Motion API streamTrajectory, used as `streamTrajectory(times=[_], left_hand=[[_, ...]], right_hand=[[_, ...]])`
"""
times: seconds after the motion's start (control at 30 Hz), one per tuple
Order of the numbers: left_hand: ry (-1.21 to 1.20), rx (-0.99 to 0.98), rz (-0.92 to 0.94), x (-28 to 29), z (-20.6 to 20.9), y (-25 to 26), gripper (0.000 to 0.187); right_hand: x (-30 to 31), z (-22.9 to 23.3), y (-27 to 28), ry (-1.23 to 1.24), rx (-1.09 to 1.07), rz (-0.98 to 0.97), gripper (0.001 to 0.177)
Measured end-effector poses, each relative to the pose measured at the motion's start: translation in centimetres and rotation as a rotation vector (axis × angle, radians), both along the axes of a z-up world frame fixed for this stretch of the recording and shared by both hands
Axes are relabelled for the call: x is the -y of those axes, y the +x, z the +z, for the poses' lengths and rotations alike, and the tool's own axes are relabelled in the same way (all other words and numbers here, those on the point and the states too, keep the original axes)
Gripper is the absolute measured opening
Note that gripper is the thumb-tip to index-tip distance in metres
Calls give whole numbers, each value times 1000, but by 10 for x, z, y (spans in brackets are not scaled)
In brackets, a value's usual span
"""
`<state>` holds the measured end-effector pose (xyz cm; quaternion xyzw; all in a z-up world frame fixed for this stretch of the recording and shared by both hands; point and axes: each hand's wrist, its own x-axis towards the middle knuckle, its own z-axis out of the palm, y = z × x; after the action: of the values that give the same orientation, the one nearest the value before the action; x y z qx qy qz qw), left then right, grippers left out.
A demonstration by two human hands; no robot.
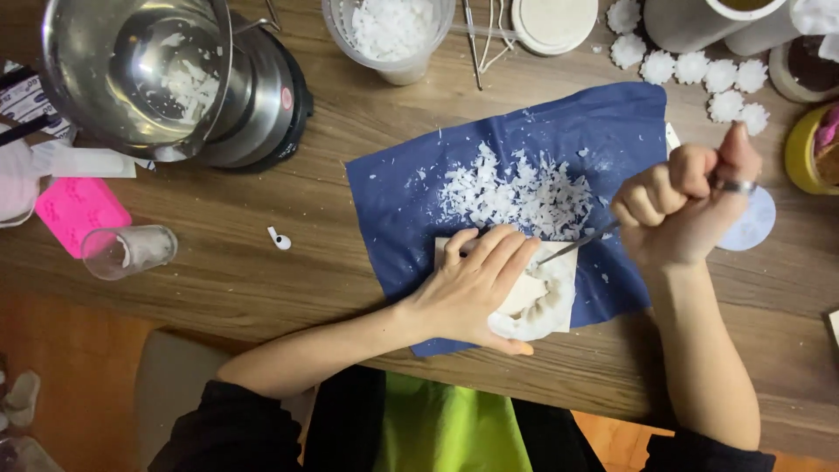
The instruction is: Scraping excess wax flakes from a mold and a work surface using a metal tool.
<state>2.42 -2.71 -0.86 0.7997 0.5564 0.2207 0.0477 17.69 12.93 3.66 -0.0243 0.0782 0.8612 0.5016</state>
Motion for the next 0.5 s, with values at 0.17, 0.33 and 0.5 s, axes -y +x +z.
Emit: streamTrajectory(times=[0.17, 0.33, 0.5], left_hand=[[46, -59, -2, 0, -1, -1, 107], [154, -276, -9, -2, 1, -7, 119], [225, -318, -42, -10, 16, -17, 111]], right_hand=[[-11, -7, -1, -21, 34, 119, 48], [-20, -24, 7, -52, 8, 187, 44], [-23, -25, 7, -73, 15, 219, 43]])
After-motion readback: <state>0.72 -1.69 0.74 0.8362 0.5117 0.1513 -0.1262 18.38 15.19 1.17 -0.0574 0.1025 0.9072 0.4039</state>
